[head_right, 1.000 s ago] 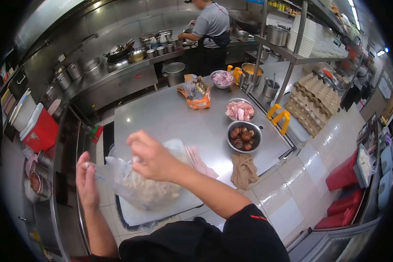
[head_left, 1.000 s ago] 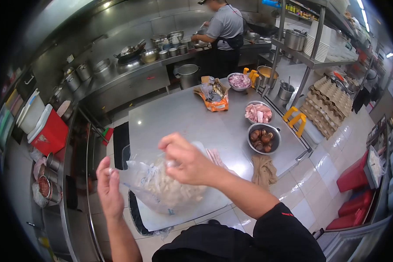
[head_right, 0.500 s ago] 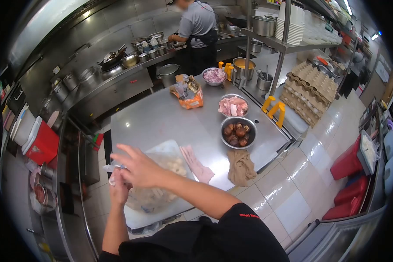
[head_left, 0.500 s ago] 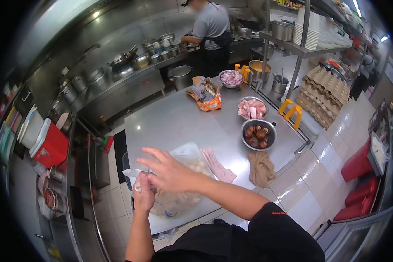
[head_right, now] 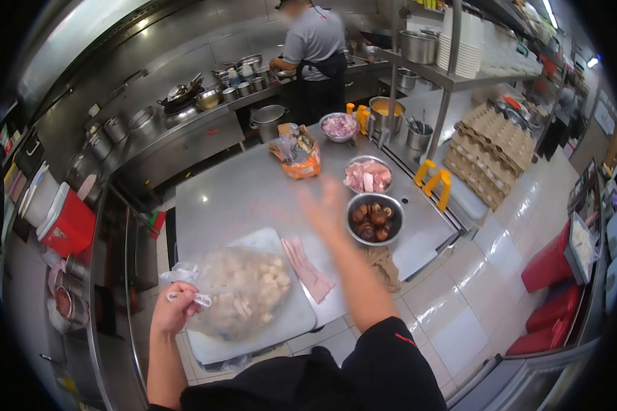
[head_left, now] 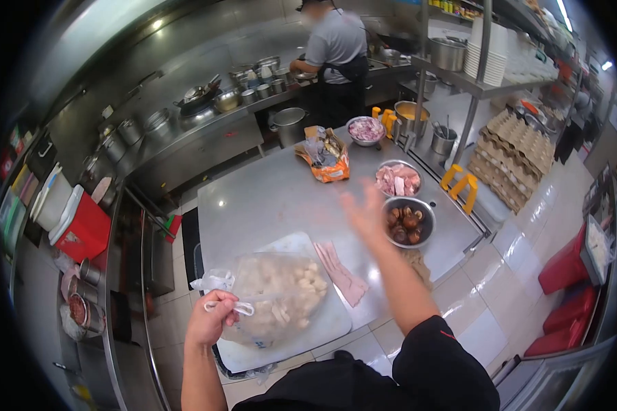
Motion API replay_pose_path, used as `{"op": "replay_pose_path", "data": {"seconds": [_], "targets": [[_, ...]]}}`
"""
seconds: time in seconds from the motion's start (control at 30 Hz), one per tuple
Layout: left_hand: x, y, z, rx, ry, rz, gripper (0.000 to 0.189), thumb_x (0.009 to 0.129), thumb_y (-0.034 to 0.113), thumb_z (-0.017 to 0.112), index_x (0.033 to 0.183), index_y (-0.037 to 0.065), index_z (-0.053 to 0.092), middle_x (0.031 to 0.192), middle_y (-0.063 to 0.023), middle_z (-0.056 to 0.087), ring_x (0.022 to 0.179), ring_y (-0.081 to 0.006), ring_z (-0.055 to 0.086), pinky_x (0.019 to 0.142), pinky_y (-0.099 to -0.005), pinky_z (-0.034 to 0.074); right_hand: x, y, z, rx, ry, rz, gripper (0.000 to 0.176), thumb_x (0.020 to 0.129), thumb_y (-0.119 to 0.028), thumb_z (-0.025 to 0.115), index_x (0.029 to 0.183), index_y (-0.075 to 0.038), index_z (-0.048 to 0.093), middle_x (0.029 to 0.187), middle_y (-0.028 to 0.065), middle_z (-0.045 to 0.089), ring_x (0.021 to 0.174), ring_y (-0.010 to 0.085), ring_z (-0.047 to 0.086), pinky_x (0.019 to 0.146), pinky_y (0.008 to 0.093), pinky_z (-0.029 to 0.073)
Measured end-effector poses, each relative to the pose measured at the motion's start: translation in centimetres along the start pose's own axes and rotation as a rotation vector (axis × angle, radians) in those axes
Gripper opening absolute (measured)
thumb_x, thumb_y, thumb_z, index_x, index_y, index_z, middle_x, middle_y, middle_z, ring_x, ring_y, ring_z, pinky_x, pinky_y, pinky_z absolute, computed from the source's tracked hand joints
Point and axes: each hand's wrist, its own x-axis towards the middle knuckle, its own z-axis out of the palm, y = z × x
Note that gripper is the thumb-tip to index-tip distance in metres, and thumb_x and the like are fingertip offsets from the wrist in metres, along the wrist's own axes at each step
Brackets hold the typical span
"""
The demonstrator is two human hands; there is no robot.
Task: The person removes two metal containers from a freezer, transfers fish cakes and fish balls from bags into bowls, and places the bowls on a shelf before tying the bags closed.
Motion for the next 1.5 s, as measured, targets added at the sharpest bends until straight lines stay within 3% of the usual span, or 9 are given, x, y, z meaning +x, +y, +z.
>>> {"op": "replay_pose_path", "data": {"seconds": [0.1, 0.13, 0.3, 0.5, 0.7, 0.83, 0.97, 1.13, 1.5], "targets": [[-0.6, 0.2, -0.1, 0.062, 0.026, -0.024, 0.015, 0.092, 0.013, 0.067, 0.095, -0.001, 0.063, 0.075, -0.0088, 0.064, 0.058, -0.0139, 0.058, 0.057, -0.0273, 0.05, 7.9, 6.9, -7.1, -0.507, -0.066, 0.192, 0.061, 0.082, -0.043, 0.067, 0.127, -0.003, 0.059, 0.118, 0.0248, 0.063, 0.107, 0.0395, 0.062, 0.092, 0.0494, 0.047], [-0.9, 0.2, -0.1, 0.092, 0.033, -0.041, 0.014, 0.092, 0.012, 0.067, 0.096, -0.001, 0.063, 0.075, -0.0088, 0.064, 0.059, -0.0137, 0.058, 0.058, -0.0273, 0.05, 8.8, 8.7, -7.3, -0.814, 0.09, 0.383, 0.036, 0.086, -0.037, 0.063, 0.1, -0.005, 0.07, 0.115, 0.0201, 0.067, 0.106, 0.0366, 0.064, 0.091, 0.0449, 0.049], [-1.3, 1.5, 0.5, 0.24, 0.042, -0.173, 0.014, 0.094, 0.012, 0.064, 0.097, -0.002, 0.064, 0.078, -0.0094, 0.065, 0.062, -0.014, 0.061, 0.059, -0.0275, 0.051, 15.0, 24.6, -8.4, -0.599, -0.52, 0.414, 0.034, 0.086, -0.021, 0.058, 0.101, 0.007, 0.068, 0.098, 0.0248, 0.069, 0.089, 0.0359, 0.069, 0.08, 0.0446, 0.054], [-0.9, 1.5, 0.9, 0.181, 0.069, -0.106, 0.014, 0.094, 0.011, 0.061, 0.097, -0.003, 0.062, 0.079, -0.0123, 0.066, 0.065, -0.017, 0.062, 0.063, -0.0295, 0.053, 15.1, 23.3, -5.5, 0.258, -0.283, 0.839, 0.037, 0.088, -0.017, 0.059, 0.11, 0.013, 0.063, 0.091, 0.0189, 0.07, 0.075, 0.0299, 0.069, 0.063, 0.0405, 0.053], [-0.5, 1.3, 1.1, 0.117, 0.093, -0.068, 0.013, 0.093, 0.008, 0.063, 0.096, -0.004, 0.066, 0.083, -0.0122, 0.068, 0.068, -0.0168, 0.063, 0.068, -0.0305, 0.052, 15.0, 14.8, -5.8, -0.503, -0.618, 0.403, 0.064, 0.09, -0.044, 0.063, 0.128, 0.008, 0.054, 0.13, 0.025, 0.058, 0.117, 0.0351, 0.06, 0.099, 0.0433, 0.047], [0.4, 1.1, 1.6, 0.196, 0.079, -0.036, 0.011, 0.091, 0.007, 0.065, 0.095, -0.003, 0.067, 0.083, -0.0105, 0.068, 0.069, -0.0165, 0.063, 0.068, -0.0299, 0.051, 6.1, 3.5, -2.8, 0.063, -0.69, -0.211, 0.04, 0.096, -0.026, 0.061, 0.125, 0.002, 0.059, 0.121, 0.0169, 0.065, 0.11, 0.0285, 0.063, 0.095, 0.0372, 0.049], [1.0, 2.1, 3.2, 0.434, -0.006, 0.012, 0.007, 0.089, 0.004, 0.066, 0.093, -0.001, 0.066, 0.084, -0.0087, 0.067, 0.071, -0.0156, 0.063, 0.067, -0.0305, 0.051, -5.3, -6.6, 2.9, 0.595, -1.206, -0.276, 0.037, 0.099, -0.025, 0.054, 0.13, -0.004, 0.057, 0.119, 0.0121, 0.067, 0.111, 0.0225, 0.063, 0.097, 0.0351, 0.048], [1.7, 2.1, 4.5, 1.283, 0.186, 0.538, 0.017, 0.077, -0.01, 0.064, 0.083, 0.004, 0.055, 0.086, -0.0113, 0.058, 0.077, -0.029, 0.062, 0.065, -0.0362, 0.05, -8.9, -12.4, 6.6, 0.43, -1.269, -0.274, 0.037, 0.097, -0.018, 0.052, 0.131, -0.004, 0.056, 0.103, 0.0193, 0.069, 0.095, 0.0334, 0.066, 0.086, 0.0401, 0.05], [1.9, 2.5, 2.9, 1.425, 0.408, 0.869, 0.026, 0.07, 0.011, 0.08, 0.078, 0.007, 0.055, 0.081, -0.0085, 0.055, 0.072, -0.0307, 0.056, 0.062, -0.0436, 0.044, -9.0, -13.2, 8.0, 0.228, -1.029, -0.811, 0.023, 0.084, -0.015, 0.06, 0.104, -0.006, 0.066, 0.087, 0.0178, 0.067, 0.081, 0.0356, 0.065, 0.076, 0.0453, 0.049]]}}
